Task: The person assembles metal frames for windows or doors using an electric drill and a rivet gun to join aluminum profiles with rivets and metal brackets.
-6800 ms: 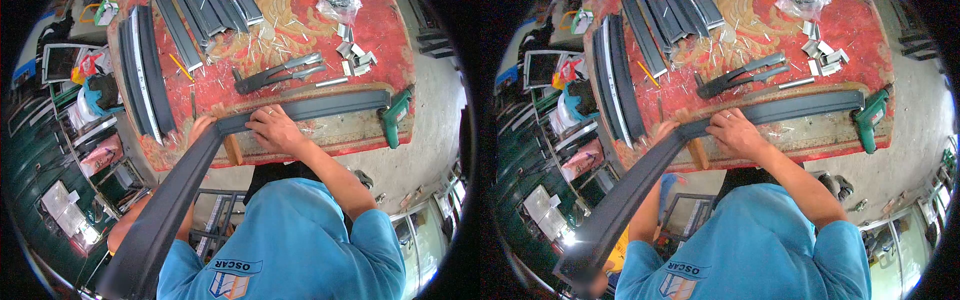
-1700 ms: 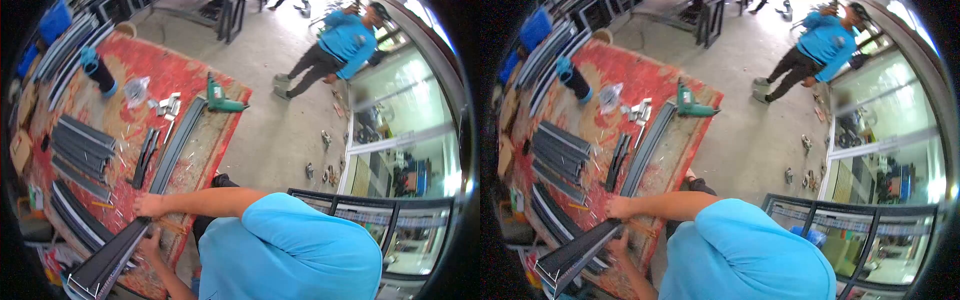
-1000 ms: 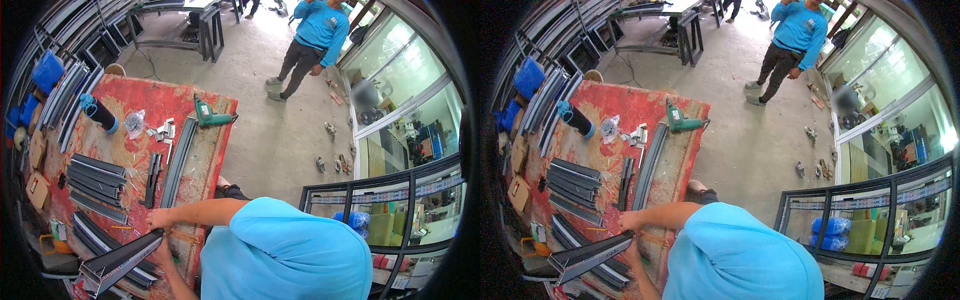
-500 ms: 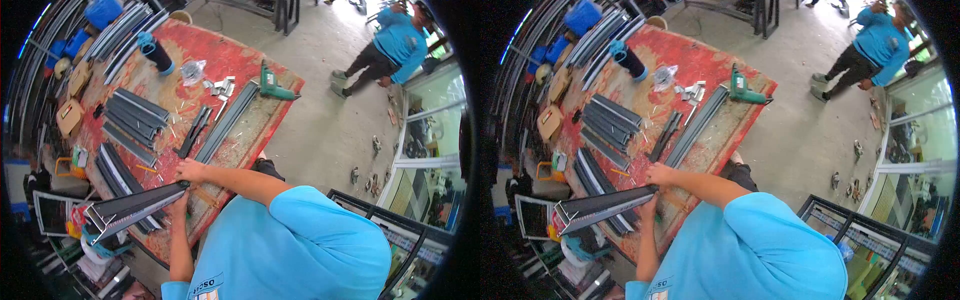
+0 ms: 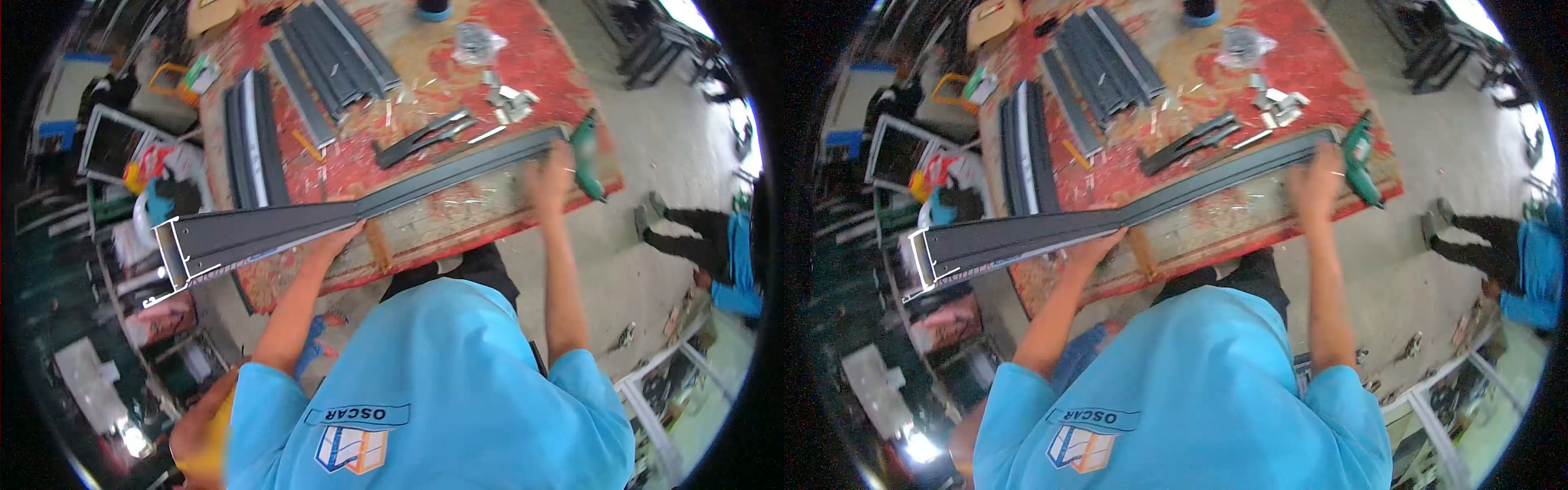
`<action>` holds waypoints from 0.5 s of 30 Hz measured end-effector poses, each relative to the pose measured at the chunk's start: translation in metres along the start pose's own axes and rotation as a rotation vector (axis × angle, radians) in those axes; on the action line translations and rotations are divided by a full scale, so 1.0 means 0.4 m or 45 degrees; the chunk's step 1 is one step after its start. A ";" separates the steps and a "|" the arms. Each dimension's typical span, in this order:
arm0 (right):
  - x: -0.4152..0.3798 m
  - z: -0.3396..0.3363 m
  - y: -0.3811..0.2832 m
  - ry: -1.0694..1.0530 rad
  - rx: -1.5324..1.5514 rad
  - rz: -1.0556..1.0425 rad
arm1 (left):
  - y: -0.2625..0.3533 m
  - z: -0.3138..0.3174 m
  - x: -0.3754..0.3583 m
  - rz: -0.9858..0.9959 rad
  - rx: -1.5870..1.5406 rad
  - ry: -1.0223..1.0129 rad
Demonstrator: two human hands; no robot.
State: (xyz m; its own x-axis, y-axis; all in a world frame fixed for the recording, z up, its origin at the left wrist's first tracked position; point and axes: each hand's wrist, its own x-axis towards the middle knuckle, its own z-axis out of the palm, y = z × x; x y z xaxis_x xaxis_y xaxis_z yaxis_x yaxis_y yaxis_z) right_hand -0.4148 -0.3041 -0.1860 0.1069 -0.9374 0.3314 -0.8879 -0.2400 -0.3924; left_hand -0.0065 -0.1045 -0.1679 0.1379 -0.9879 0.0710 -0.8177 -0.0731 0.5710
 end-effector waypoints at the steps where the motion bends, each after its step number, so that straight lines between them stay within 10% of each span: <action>1: 0.008 0.005 0.082 0.045 -0.171 0.051 | -0.008 0.004 0.000 0.074 -0.050 0.014; 15: 0.072 0.002 0.256 -0.147 -0.084 0.369 | 0.007 0.038 -0.013 -0.183 -0.334 -0.032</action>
State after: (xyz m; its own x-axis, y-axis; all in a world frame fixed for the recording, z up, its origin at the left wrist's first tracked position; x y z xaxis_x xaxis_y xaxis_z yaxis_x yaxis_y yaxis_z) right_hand -0.5025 -0.3560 -0.2174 -0.1077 -0.9878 0.1128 -0.9157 0.0544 -0.3982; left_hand -0.0180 -0.1018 -0.1794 0.2254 -0.9733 -0.0444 -0.6177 -0.1780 0.7660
